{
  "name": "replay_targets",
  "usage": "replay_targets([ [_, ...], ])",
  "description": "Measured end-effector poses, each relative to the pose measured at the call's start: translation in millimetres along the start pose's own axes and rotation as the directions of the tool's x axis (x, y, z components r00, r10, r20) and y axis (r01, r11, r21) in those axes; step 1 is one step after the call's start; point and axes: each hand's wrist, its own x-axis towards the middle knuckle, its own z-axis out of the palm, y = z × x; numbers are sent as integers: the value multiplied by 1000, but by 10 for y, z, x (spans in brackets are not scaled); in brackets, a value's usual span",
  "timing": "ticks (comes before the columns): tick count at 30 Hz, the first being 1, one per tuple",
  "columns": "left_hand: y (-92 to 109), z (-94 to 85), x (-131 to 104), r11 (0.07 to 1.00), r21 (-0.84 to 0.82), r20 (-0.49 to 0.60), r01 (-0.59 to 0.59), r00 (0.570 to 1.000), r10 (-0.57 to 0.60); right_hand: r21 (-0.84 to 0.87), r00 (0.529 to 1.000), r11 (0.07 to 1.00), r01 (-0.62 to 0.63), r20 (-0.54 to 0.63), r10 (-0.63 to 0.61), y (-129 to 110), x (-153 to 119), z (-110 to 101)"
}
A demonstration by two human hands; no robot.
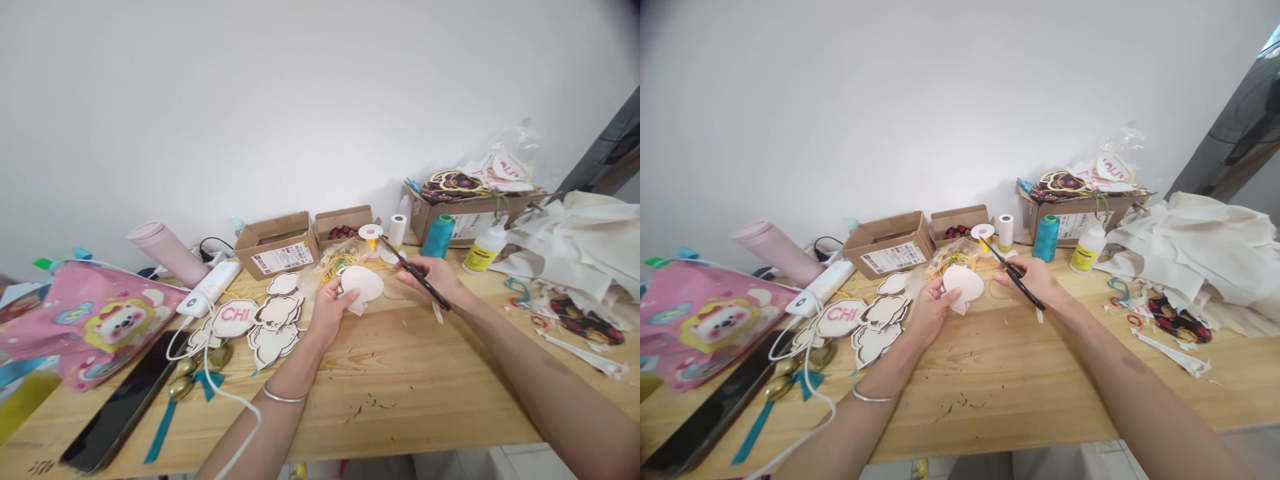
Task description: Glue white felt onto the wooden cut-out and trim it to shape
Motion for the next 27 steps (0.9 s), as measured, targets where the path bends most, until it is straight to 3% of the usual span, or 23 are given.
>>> replay_targets([
  [4, 10, 1, -3, 1000, 3, -2, -12, 1000, 12, -53, 991, 991, 126, 53, -123, -48, -10, 10],
  [10, -14, -6, -1, 999, 27, 14, -34, 999, 34, -361, 956, 891, 274, 5, -292, -61, -82, 83],
  [16, -38, -8, 10, 999, 26, 16, -27, 1000, 26, -545, 941, 790, 283, -4, -339, -112, -112, 101],
  [27, -36, -19, -3, 998, 39, 60, -39, 998, 36, -612, 944, 748, 256, -6, -329, -115, -123, 81],
])
